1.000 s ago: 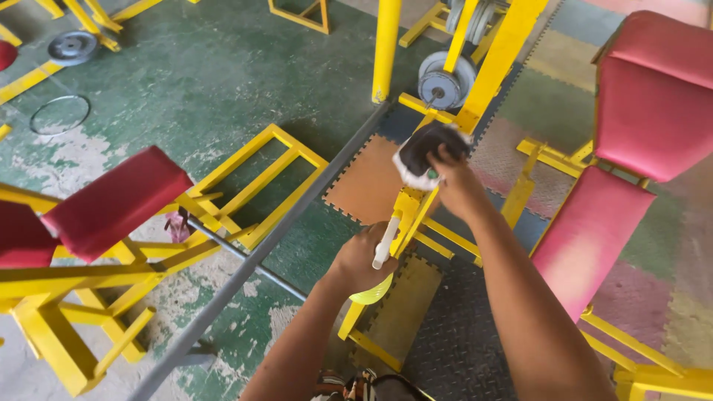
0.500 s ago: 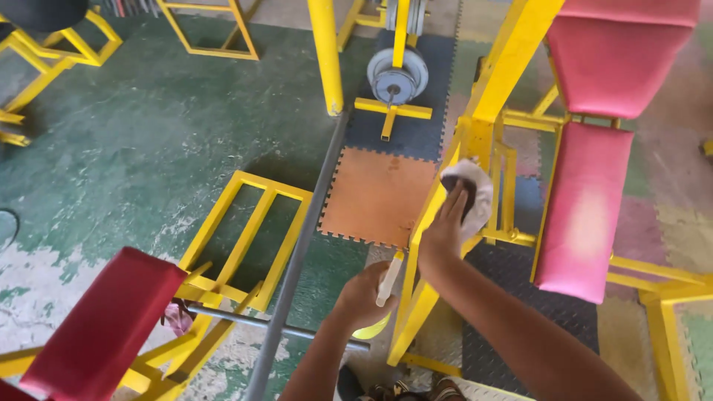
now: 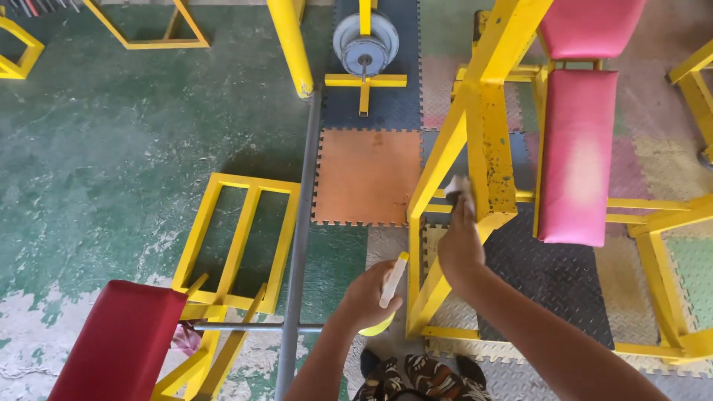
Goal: Cleaning various yellow gym machines and padded benches using a spray bottle and a cloth.
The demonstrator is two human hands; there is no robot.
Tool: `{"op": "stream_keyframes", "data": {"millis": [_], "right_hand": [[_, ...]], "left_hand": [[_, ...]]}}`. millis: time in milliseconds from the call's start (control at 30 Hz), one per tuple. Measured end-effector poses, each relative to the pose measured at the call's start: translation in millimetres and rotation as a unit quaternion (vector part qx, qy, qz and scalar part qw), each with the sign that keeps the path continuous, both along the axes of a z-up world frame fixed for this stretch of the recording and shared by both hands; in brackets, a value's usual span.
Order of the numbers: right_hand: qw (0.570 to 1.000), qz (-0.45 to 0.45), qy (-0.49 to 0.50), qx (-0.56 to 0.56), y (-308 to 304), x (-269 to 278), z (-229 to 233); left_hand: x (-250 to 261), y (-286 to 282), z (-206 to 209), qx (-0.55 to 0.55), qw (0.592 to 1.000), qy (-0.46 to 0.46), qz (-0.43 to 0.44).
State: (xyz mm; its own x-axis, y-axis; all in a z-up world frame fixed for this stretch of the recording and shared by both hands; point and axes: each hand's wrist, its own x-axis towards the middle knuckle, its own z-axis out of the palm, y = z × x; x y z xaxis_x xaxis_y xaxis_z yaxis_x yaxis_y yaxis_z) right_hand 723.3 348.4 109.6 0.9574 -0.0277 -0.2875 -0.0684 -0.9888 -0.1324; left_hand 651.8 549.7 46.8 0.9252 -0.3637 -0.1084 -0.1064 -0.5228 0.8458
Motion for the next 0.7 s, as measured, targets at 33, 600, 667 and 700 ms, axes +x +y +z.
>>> {"op": "stream_keyframes", "data": {"millis": [33,600,667,700], "right_hand": [[0.982,0.103,0.008,-0.155,-4.3,2.5,-6.5],[0.838,0.396,-0.194,-0.321,-77.8,-33.3,-72.0],[0.823,0.425,-0.191,-0.325,-87.5,-38.3,-79.4],[0.811,0.448,-0.185,-0.328,-92.8,-39.7,-83.8]], "left_hand": [[0.9,0.3,-0.4,0.0,1.0,0.001,0.0],[-33.2,-26.0,-4.0,-0.047,0.995,0.082,0.007],[-44.0,-36.4,-18.5,-0.056,0.996,0.063,0.016],[-48.7,-42.1,-26.2,-0.062,0.997,0.045,0.018]]}}
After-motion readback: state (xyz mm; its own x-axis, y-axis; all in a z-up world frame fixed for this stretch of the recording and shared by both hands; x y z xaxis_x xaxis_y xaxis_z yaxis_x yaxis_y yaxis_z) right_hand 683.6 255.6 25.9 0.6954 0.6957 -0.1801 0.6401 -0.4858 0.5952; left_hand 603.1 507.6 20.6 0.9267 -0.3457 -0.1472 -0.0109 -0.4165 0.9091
